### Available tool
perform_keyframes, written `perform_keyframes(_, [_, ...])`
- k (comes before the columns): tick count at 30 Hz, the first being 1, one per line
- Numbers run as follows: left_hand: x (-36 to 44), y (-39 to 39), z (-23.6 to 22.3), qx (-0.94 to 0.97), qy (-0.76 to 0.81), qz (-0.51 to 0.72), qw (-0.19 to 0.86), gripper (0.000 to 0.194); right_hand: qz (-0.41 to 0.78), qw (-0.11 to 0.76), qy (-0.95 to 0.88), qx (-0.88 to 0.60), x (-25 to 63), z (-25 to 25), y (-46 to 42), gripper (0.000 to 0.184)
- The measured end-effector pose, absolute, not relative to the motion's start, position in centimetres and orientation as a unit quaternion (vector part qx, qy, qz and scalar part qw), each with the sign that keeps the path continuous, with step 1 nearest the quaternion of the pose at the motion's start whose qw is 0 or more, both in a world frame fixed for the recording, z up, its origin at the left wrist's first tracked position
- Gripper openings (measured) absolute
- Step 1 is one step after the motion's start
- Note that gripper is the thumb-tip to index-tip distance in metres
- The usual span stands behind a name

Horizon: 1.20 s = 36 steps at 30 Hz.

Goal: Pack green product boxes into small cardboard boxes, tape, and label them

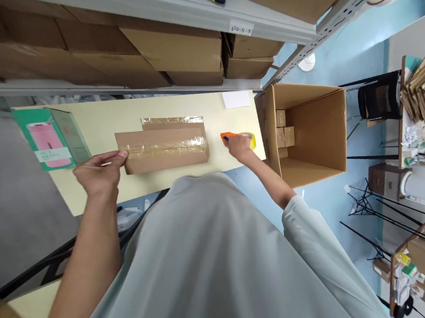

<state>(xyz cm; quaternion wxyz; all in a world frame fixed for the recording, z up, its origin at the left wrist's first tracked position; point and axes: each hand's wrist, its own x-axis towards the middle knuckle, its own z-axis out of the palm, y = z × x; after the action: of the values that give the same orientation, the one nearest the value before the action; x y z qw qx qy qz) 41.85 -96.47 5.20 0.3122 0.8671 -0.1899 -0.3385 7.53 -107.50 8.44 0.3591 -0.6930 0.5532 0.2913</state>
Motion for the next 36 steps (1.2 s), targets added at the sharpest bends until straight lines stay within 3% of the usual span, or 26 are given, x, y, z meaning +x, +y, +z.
perform_keyframes(2, [42.1, -96.1, 5.2, 0.87, -0.224, -0.328, 0.293, 0.015, 0.271, 0.314, 0.616, -0.67, 6.8, 8.7, -107.0, 0.027])
perform_keyframes(6, [41.1, -96.4, 6.5, 0.861, -0.343, -0.248, 0.282, 0.043, 0.188, 0.252, 0.653, -0.689, 6.8, 12.0, -106.4, 0.039])
perform_keyframes(10, [37.3, -98.8, 10.2, 0.739, -0.518, -0.242, 0.357, 0.026, 0.109, 0.23, 0.667, -0.7, 9.8, 17.4, -107.1, 0.043])
perform_keyframes(13, [34.6, -101.3, 14.3, 0.607, -0.624, -0.212, 0.443, 0.025, 0.038, 0.252, 0.62, -0.742, 13.0, 21.3, -108.8, 0.042])
perform_keyframes(17, [34.3, -104.8, 18.6, 0.547, -0.641, -0.124, 0.524, 0.037, -0.043, 0.274, 0.5, -0.821, 17.6, 25.1, -113.1, 0.041])
perform_keyframes(21, [37.2, -109.1, 20.6, 0.569, -0.607, -0.067, 0.551, 0.05, -0.113, 0.212, 0.404, -0.883, 23.3, 27.6, -119.1, 0.036])
perform_keyframes(29, [42.4, -116.9, 20.3, 0.629, -0.608, -0.092, 0.475, 0.064, -0.04, 0.096, 0.434, -0.895, 33.1, 29.9, -128.0, 0.029])
perform_keyframes(33, [42.3, -115.8, 19.0, 0.63, -0.621, -0.106, 0.454, 0.064, -0.026, 0.096, 0.448, -0.889, 35.1, 29.0, -129.7, 0.018])
perform_keyframes(36, [41.6, -113.4, 18.0, 0.632, -0.623, -0.125, 0.444, 0.061, -0.027, 0.093, 0.461, -0.882, 35.8, 27.8, -130.1, 0.026])
